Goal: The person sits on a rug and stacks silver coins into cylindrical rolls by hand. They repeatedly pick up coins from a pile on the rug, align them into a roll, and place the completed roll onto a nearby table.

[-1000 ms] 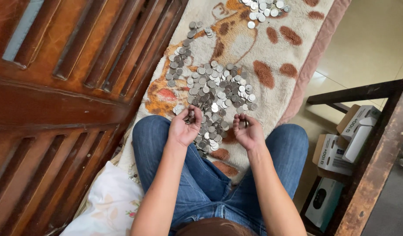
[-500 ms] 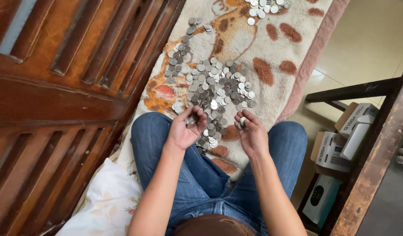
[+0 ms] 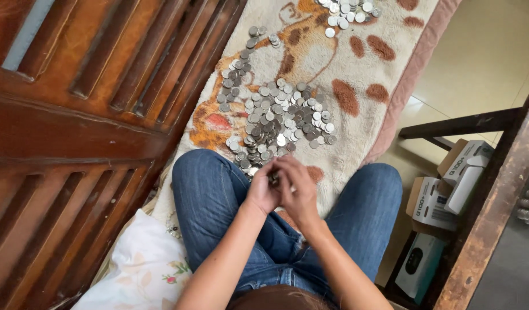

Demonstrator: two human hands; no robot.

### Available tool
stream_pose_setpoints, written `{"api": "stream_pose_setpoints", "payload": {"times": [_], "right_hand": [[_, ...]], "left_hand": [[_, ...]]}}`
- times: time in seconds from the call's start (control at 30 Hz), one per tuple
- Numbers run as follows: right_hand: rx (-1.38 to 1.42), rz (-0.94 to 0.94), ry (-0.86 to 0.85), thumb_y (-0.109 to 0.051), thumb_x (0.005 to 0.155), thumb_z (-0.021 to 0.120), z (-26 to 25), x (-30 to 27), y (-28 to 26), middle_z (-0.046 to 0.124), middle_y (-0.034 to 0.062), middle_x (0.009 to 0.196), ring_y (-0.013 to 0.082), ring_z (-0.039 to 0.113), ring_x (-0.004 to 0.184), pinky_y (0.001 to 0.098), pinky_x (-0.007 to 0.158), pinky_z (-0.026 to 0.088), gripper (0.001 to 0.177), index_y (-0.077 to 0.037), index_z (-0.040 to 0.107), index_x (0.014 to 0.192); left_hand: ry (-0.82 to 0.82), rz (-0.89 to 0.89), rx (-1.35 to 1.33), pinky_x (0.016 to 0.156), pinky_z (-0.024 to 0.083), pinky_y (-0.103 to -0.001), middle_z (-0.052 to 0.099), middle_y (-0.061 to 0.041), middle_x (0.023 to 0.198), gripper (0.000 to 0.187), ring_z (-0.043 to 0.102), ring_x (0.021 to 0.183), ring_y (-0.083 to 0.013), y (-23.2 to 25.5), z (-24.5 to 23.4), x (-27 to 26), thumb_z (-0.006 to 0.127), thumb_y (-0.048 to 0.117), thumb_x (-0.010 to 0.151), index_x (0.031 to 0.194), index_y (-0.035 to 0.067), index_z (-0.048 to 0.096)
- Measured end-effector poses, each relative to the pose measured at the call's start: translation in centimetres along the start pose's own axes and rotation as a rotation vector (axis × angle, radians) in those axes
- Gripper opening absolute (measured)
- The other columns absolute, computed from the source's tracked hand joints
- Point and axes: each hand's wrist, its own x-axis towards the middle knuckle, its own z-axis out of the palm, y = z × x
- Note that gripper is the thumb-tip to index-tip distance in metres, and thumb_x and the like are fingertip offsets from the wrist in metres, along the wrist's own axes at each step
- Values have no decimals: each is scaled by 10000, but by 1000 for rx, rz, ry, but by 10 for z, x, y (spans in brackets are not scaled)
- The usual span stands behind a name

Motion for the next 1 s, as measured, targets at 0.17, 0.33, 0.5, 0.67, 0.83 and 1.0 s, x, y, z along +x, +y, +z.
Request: {"api": "stream_pose_setpoints", "payload": {"times": [0.17, 0.33, 0.5, 0.67, 0.83, 1.0], "right_hand": [[-84, 193, -93, -65, 1070, 701, 45, 59, 100, 759, 59, 1020, 283, 760, 959, 393, 839, 636, 169, -153, 837, 1115], [-464, -128, -346, -150, 1043, 644, 96, 70, 174, 662, 115, 1045, 368, 687, 966, 486, 807, 620, 79, -134, 721, 1050], [-627, -296, -262, -179, 960, 716, 76, 81, 196, 597, 102, 883, 332, 654, 853, 450, 713, 559, 116, -118, 643, 892], [138, 745, -86, -214, 1021, 731, 6, 161, 225, 762, 190, 840, 308, 793, 728, 443, 634, 675, 205, -32, 812, 1071], [654, 838, 35, -216, 1067, 709, -42, 222, 113, 771, 105, 1085, 183, 774, 902, 338, 821, 701, 381, -25, 699, 1396], [250, 147, -542, -129, 1047, 746, -29, 110, 13, 720, 58, 1000, 222, 756, 914, 363, 838, 646, 219, -111, 816, 1254]], "left_hand": [[254, 48, -59, 791, 707, -294, 803, -119, 1024, 266, 778, 913, -231, 22, -51, 17, 809, 342, 1005, 1054, 81, 823], [144, 49, -78, 816, 722, -323, 834, -192, 1111, 296, 824, 929, -279, 43, -46, -22, 740, 335, 1056, 1129, 58, 814], [-10, 32, -201, 975, 706, -441, 820, -225, 1237, 327, 814, 1129, -367, 63, -5, -42, 675, 302, 1101, 1238, 28, 788], [-134, 79, -211, 1076, 655, -495, 762, -248, 1393, 358, 752, 1280, -387, 73, 33, -47, 610, 260, 1128, 1374, 33, 734], [-192, 100, -215, 1115, 627, -500, 715, -251, 1483, 387, 711, 1353, -388, 73, 38, -44, 572, 218, 1134, 1448, 29, 695], [-141, 124, -151, 1087, 647, -521, 772, -243, 1373, 369, 758, 1267, -397, 68, 38, -38, 624, 235, 1110, 1388, 19, 735]]}}
